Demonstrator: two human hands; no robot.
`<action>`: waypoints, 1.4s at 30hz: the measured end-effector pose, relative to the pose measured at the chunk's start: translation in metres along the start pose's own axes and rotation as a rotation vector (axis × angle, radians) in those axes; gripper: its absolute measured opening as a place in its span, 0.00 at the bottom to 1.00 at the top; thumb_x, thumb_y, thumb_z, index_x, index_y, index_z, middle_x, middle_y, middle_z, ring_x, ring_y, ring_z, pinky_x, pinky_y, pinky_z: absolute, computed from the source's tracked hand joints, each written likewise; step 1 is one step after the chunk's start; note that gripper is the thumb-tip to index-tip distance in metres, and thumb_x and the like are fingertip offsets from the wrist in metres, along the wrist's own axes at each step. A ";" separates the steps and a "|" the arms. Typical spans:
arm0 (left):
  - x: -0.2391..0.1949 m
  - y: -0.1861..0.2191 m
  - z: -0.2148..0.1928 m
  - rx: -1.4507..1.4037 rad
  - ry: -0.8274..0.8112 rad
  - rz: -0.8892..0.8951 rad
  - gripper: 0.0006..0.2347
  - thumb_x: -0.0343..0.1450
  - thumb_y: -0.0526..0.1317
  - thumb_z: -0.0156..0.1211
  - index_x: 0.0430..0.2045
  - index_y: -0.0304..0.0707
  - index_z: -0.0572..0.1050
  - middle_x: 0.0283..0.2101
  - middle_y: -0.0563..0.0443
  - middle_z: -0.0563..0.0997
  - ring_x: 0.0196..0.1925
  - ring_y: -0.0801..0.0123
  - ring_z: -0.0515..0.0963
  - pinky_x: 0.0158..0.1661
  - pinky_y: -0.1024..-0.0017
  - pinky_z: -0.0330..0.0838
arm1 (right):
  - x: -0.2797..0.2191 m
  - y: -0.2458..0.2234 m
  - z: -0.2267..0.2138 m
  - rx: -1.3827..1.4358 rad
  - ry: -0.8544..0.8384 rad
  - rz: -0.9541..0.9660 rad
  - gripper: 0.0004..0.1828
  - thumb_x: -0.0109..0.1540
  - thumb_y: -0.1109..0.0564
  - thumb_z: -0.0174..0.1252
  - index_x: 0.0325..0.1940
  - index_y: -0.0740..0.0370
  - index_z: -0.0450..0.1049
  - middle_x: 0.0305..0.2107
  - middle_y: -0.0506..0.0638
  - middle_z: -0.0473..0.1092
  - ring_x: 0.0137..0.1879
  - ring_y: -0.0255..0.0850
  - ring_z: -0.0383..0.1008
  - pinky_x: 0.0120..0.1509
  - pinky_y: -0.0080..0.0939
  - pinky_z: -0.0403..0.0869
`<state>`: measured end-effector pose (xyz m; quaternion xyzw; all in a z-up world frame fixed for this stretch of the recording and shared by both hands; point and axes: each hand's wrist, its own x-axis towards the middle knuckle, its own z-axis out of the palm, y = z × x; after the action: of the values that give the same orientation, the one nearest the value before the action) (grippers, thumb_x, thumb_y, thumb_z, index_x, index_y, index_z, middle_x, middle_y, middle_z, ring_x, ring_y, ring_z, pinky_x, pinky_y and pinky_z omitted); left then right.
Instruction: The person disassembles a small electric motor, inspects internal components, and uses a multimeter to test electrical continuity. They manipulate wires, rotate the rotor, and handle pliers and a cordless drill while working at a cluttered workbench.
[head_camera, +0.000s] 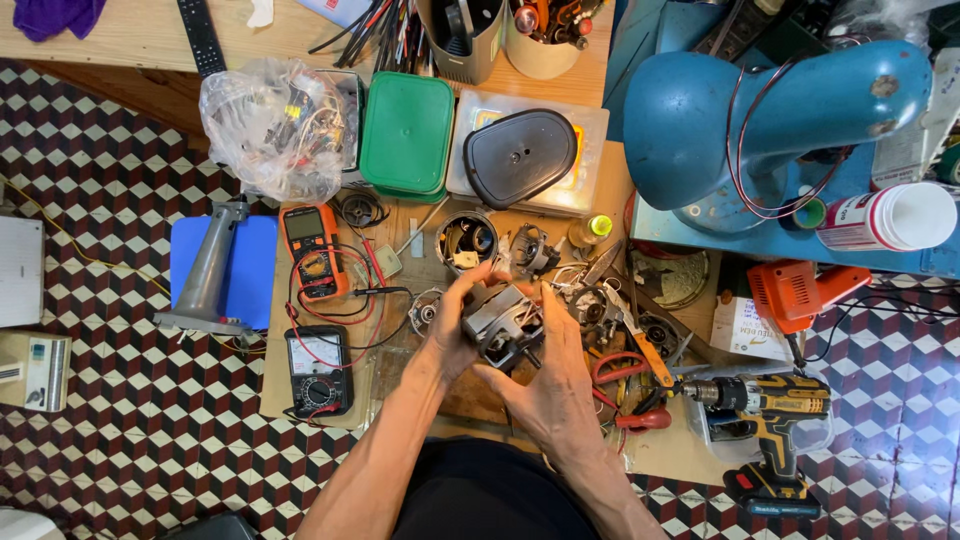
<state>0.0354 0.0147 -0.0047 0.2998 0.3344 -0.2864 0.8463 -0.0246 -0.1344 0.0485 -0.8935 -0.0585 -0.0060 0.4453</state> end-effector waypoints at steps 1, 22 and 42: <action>-0.001 -0.001 -0.004 -0.030 -0.015 -0.003 0.15 0.72 0.50 0.56 0.38 0.36 0.77 0.42 0.35 0.84 0.43 0.55 0.85 0.43 0.61 0.84 | -0.002 -0.001 -0.005 0.140 -0.043 0.109 0.60 0.48 0.51 0.74 0.75 0.69 0.48 0.59 0.67 0.62 0.63 0.57 0.68 0.67 0.53 0.69; -0.002 -0.023 -0.051 -0.688 -0.635 -0.234 0.24 0.80 0.60 0.42 0.31 0.37 0.71 0.30 0.42 0.81 0.37 0.53 0.80 0.45 0.56 0.75 | -0.031 -0.021 -0.034 0.211 0.134 0.193 0.16 0.63 0.61 0.60 0.55 0.63 0.74 0.53 0.55 0.72 0.59 0.45 0.75 0.62 0.42 0.74; -0.015 -0.029 -0.059 -0.602 -0.490 -0.171 0.29 0.75 0.66 0.44 0.43 0.35 0.77 0.38 0.37 0.83 0.45 0.50 0.82 0.47 0.52 0.77 | -0.022 -0.033 -0.033 0.089 0.119 0.071 0.15 0.67 0.61 0.56 0.58 0.65 0.72 0.56 0.57 0.70 0.63 0.49 0.71 0.67 0.46 0.71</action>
<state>-0.0171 0.0415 -0.0380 -0.0676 0.2155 -0.3082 0.9241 -0.0483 -0.1432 0.0937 -0.8724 -0.0005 -0.0405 0.4871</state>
